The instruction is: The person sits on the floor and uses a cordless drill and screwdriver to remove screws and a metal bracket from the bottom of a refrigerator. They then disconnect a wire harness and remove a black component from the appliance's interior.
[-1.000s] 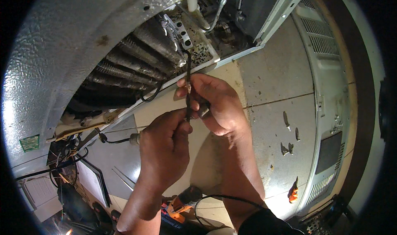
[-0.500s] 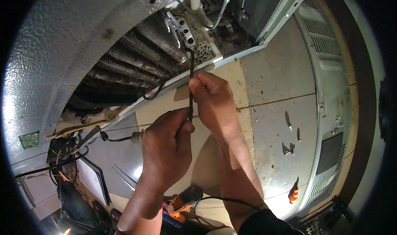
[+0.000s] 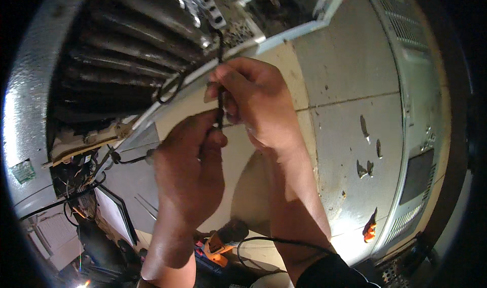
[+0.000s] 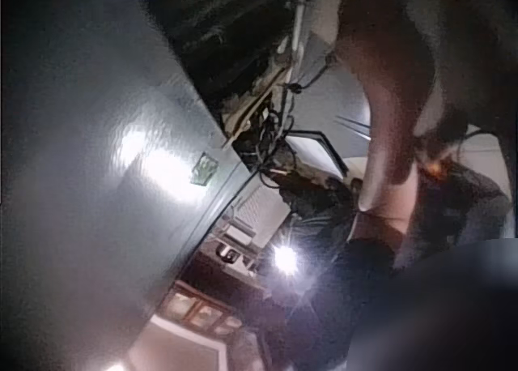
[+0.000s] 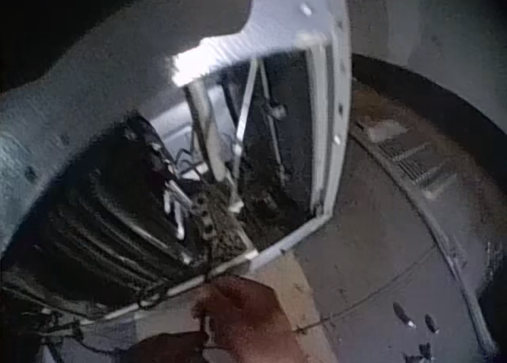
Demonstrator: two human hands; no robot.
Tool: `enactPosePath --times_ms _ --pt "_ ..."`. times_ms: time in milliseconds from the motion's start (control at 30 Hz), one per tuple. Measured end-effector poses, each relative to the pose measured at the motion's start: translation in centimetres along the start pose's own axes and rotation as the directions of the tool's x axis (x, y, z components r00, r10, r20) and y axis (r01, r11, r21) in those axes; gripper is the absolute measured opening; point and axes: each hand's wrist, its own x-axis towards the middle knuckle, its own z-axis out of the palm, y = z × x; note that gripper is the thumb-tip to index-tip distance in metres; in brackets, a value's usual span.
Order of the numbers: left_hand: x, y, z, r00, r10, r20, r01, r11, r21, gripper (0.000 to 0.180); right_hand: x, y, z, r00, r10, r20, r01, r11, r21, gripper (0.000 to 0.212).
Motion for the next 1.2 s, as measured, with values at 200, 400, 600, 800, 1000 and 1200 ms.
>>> enactPosePath --times_ms 200,400,600,800,1000,1200 --pt "-0.7 -0.4 1.0 0.986 0.135 -0.097 -0.118 0.980 0.161 0.033 0.5 0.3 0.7 0.990 -0.106 -0.089 0.094 0.987 -0.132 0.029" --pt "-0.9 -1.8 1.7 0.885 0.439 -0.153 -0.343 0.838 0.424 0.030 0.4 0.8 1.3 0.969 -0.170 -0.179 0.137 0.974 -0.180 0.037" --pt "-0.4 -2.2 1.8 0.863 0.487 -0.132 -0.369 0.788 0.494 0.030 0.8 0.5 2.0 0.966 -0.091 -0.243 0.064 0.991 -0.115 0.039" --pt "-0.9 -0.8 1.9 0.908 0.400 -0.125 -0.275 0.793 0.544 0.023 0.2 -0.1 2.5 0.961 -0.021 -0.277 0.009 0.999 -0.045 0.036" --pt "-0.6 -1.9 2.3 0.882 0.434 -0.184 -0.335 0.851 0.404 0.034 0.4 0.5 3.0 0.955 -0.088 -0.284 0.075 0.996 -0.058 0.028" --pt "-1.6 -3.2 1.7 0.908 0.345 -0.235 -0.237 0.889 0.391 0.045 -0.1 0.5 3.1 0.949 -0.055 -0.311 0.075 0.996 0.056 0.021"
